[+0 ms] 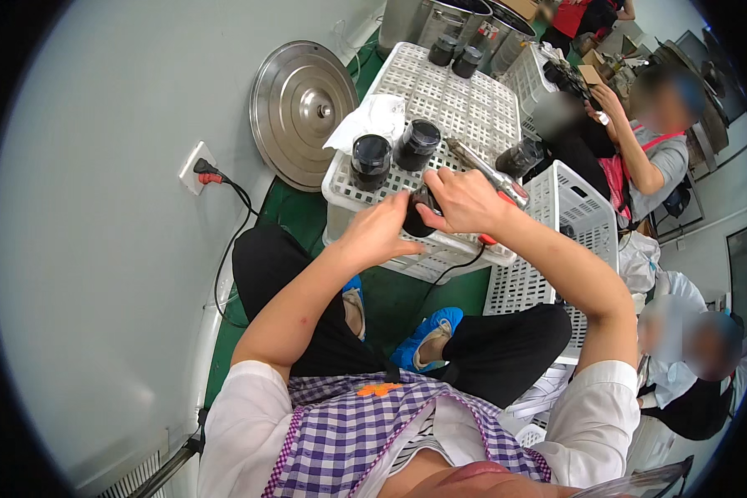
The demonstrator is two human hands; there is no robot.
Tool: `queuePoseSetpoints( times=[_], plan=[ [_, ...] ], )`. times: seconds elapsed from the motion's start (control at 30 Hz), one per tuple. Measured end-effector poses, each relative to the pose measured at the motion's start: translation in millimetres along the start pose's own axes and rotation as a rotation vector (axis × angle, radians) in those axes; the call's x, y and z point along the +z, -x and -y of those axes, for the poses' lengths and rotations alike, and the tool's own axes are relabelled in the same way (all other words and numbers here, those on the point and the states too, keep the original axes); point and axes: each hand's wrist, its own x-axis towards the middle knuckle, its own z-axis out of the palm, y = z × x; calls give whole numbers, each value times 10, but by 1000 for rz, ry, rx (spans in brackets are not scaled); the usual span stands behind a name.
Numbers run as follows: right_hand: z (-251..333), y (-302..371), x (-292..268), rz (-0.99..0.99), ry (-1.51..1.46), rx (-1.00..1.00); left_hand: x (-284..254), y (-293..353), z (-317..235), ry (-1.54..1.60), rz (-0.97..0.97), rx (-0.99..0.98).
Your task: Applying heat shrink seals to small black jars using a heat gun.
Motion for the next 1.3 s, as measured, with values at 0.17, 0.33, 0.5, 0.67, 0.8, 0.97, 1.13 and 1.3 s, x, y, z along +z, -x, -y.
queuePoseSetpoints(
  times=[0.17, 0.33, 0.5, 0.67, 0.8, 0.97, 1.13, 1.3],
  plan=[
    [-28, -274, 202, -44, -19, 13, -234, 7, 123, -241, 213, -217],
    [-62, -438, 343, 7, -14, 17, -154, -59, 261, -332, 90, -179],
    [-89, -448, 300, 26, 10, 18, -94, -60, 184, -331, 118, -146],
    [-79, -400, -59, 114, -39, 64, -62, -51, 20, -251, 160, -55],
    [-315, -409, -380, -240, -246, 80, 25, 57, -154, -195, 246, 92],
    [-1499, -697, -435, -309, -204, 545, 126, 27, -487, 82, 239, 317],
    [-2678, -934, 188, -126, -161, 658, -71, -134, -670, 321, -11, 487],
    [-3186, -1545, 676, -34, 95, 607, -201, -249, -749, 438, -176, 416]
  ],
)
